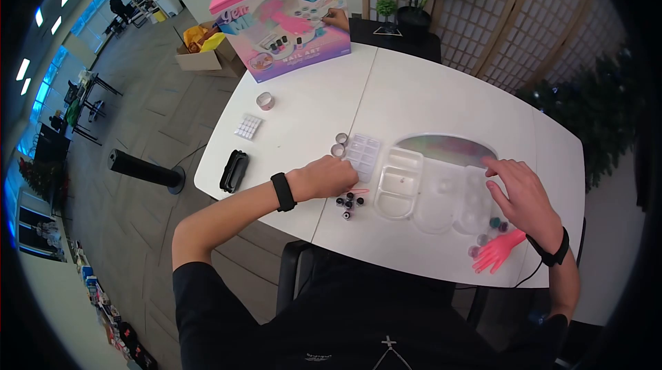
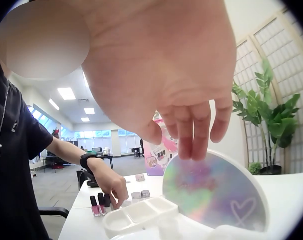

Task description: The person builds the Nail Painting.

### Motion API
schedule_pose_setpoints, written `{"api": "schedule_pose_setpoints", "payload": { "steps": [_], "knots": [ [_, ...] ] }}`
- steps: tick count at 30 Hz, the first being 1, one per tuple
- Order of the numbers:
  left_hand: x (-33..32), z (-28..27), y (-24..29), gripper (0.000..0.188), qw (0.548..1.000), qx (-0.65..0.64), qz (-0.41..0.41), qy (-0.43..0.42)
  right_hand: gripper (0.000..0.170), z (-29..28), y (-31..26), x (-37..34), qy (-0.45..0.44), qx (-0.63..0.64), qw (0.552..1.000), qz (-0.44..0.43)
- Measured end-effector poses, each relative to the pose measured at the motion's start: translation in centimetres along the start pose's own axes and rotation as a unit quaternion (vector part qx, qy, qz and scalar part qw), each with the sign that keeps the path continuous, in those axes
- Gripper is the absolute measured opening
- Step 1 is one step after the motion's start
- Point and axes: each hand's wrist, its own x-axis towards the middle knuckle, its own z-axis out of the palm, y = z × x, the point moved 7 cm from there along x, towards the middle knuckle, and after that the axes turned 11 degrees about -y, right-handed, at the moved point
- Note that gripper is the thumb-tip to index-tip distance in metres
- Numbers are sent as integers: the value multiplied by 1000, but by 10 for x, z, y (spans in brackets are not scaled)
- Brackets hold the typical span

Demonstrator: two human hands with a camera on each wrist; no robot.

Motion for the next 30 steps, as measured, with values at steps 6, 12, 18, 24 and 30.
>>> {"api": "schedule_pose_setpoints", "payload": {
  "steps": [6,12,18,24,30],
  "knots": [
    [-1,3,-2,12,1000,-1,4,-3,30,7,-13,9,-20,27,999,-19],
    [-2,4,-2,13,1000,4,5,-7,32,18,-17,18,-1,16,997,-70],
    [-6,-9,-5,11,999,-24,-19,-23,25,24,-17,26,-28,35,997,-63],
    [-1,-50,-1,13,999,-31,-37,15,16,47,-22,51,-59,54,994,-78],
    [14,-75,21,14,997,-66,13,41,25,75,-32,83,-111,90,986,-87]
  ]
}}
